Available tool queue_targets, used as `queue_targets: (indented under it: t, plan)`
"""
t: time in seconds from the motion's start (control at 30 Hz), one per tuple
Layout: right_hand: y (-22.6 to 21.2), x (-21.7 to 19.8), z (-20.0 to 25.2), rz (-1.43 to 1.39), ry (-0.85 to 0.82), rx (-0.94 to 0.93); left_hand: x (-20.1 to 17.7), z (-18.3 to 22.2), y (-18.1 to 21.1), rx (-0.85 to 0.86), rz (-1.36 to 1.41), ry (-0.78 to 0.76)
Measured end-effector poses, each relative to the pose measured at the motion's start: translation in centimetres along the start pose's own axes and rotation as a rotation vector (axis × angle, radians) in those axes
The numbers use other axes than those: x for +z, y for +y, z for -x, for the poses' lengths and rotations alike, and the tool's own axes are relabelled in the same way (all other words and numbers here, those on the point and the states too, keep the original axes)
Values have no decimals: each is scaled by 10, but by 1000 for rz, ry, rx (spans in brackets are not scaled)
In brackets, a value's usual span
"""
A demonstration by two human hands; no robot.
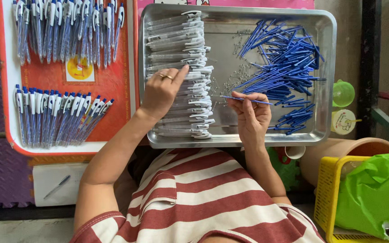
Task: The person assembles pens by hand, picking up clear plastic barrels, inserting blue ink cartridges, and attaching blue caps, before placing the finished pens onto a red tray.
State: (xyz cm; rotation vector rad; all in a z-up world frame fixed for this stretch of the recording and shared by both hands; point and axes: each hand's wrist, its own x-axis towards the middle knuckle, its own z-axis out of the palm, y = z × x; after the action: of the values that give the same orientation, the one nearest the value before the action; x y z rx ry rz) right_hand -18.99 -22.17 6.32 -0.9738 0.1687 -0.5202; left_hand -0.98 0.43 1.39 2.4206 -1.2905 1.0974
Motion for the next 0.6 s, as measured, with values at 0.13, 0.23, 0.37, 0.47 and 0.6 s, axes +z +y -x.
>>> queue_targets:
  t: [0.13,0.23,0.37,0.47,0.6]
  plan:
    - [-4,13,-5,68,-19,-71,-32,-9,3,-144,325,-5]
    - [-10,22,-5,90,-40,-96,-50,-11,11,-179,472,8]
    - [-10,25,-5,94,-78,-115,-67,-21,17,-184,551,24]
    - [-9,27,-4,128,-106,-119,-75,-26,20,-158,587,1]
    - [-17,35,-1,229,-117,-110,-89,-26,21,-93,540,-58]
